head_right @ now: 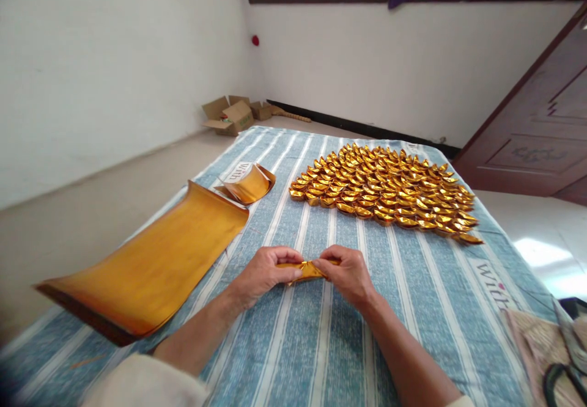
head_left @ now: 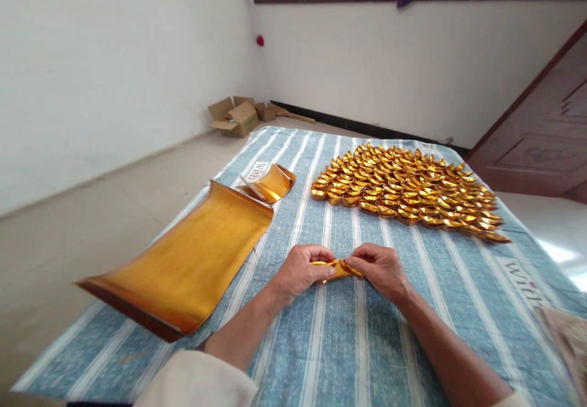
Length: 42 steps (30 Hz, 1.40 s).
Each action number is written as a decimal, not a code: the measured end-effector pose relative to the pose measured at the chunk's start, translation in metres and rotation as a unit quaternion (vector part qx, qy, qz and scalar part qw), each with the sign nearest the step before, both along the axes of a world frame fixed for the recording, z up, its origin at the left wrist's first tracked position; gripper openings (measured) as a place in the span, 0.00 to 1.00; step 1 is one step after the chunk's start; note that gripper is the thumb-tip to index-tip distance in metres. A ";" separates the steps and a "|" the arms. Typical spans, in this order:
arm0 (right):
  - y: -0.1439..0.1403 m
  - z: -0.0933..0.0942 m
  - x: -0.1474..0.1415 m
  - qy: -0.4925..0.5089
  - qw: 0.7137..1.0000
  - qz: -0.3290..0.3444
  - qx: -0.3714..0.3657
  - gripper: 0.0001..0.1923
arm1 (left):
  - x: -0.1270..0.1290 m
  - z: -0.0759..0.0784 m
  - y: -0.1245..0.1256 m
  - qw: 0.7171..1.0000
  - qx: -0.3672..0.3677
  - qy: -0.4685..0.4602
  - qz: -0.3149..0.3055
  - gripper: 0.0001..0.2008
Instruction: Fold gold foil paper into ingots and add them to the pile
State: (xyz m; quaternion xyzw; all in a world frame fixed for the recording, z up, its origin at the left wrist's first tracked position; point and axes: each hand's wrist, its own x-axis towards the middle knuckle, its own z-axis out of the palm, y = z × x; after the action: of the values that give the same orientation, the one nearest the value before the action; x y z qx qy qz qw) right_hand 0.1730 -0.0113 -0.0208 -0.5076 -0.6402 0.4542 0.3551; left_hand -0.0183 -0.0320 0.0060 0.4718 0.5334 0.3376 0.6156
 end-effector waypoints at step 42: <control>0.000 0.005 0.000 0.016 1.000 -0.019 -0.008 0.11 | 0.000 0.003 -0.002 0.999 0.026 0.019 0.009 0.11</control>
State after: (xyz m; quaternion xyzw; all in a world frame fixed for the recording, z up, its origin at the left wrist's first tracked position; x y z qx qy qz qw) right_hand 0.1731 -0.0114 -0.0157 -0.5154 -0.6209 0.4606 0.3697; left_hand -0.0184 -0.0337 0.0091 0.4890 0.5401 0.3475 0.5903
